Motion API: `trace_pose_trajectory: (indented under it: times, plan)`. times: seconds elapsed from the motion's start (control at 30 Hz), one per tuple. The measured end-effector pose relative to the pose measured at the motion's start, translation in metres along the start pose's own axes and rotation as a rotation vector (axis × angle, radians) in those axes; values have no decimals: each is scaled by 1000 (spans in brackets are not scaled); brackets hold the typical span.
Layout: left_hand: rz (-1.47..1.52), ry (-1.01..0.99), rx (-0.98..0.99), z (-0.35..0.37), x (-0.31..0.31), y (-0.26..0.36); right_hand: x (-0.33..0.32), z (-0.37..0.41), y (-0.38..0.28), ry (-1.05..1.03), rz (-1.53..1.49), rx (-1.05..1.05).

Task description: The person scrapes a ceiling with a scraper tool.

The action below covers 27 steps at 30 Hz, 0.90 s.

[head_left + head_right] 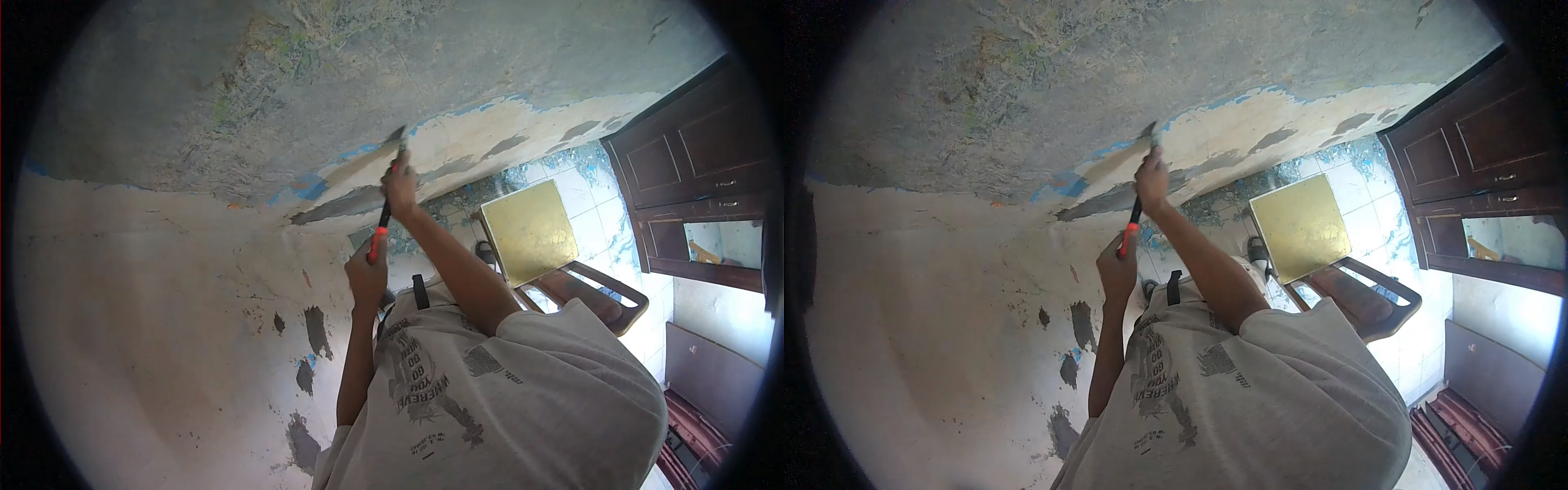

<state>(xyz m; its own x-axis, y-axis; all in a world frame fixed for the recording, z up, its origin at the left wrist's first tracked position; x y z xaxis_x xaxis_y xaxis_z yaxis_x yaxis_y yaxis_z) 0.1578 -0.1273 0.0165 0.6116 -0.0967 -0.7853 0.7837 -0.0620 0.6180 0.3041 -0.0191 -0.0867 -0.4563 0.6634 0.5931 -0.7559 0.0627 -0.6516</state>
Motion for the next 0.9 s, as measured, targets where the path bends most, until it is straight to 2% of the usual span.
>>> trace_pose_trajectory:
  times: [0.1, 0.2, 0.33, 0.37, 0.47, 0.57, 0.63, 0.7, 0.77, 0.8, 0.9]
  plan:
    - [1, 3, 38, 1, 17, 6, -14, -8, -20, -75, -17, 2]
    - [39, 36, -8, 11, 14, -8, -7, -3, -4, -79, -13, 45]
    - [11, -41, -45, 1, 3, -7, 2, 0, -5, 14, 29, -16]
    - [-5, -35, -27, -1, 6, -6, -5, -8, -17, -24, -54, -19]
    - [3, 21, 19, 3, 19, 3, -9, -9, -19, -68, -51, -3]
    - [44, 14, -87, 12, 2, -3, 0, -2, 1, -92, -53, 30]
    - [31, -9, -78, 8, 0, -8, 7, 2, 10, -64, -53, 43]
    - [16, -20, -26, 1, 6, -5, -4, -7, -11, -14, -61, -10]
    - [4, -18, 66, -3, 22, 8, -15, -10, -27, -74, -78, 7]
    - [-3, -52, 53, 4, 25, 10, -15, -11, -26, -80, -82, 31]
    - [67, 15, -32, 16, 13, 3, -6, 0, -6, -87, -97, 80]
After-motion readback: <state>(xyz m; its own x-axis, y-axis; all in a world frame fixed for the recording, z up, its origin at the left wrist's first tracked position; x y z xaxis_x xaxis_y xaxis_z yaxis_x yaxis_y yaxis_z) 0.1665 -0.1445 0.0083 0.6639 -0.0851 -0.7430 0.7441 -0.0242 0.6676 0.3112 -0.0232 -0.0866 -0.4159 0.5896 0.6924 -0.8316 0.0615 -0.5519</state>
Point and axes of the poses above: each hand's wrist, its own z-axis away from the middle knuckle, its own x-axis out of the palm, y = z × x, the point moved 6 cm from there along -z, towards the middle knuckle, and after that the axes turned 11 degrees about -z, right-handed, at the moved point
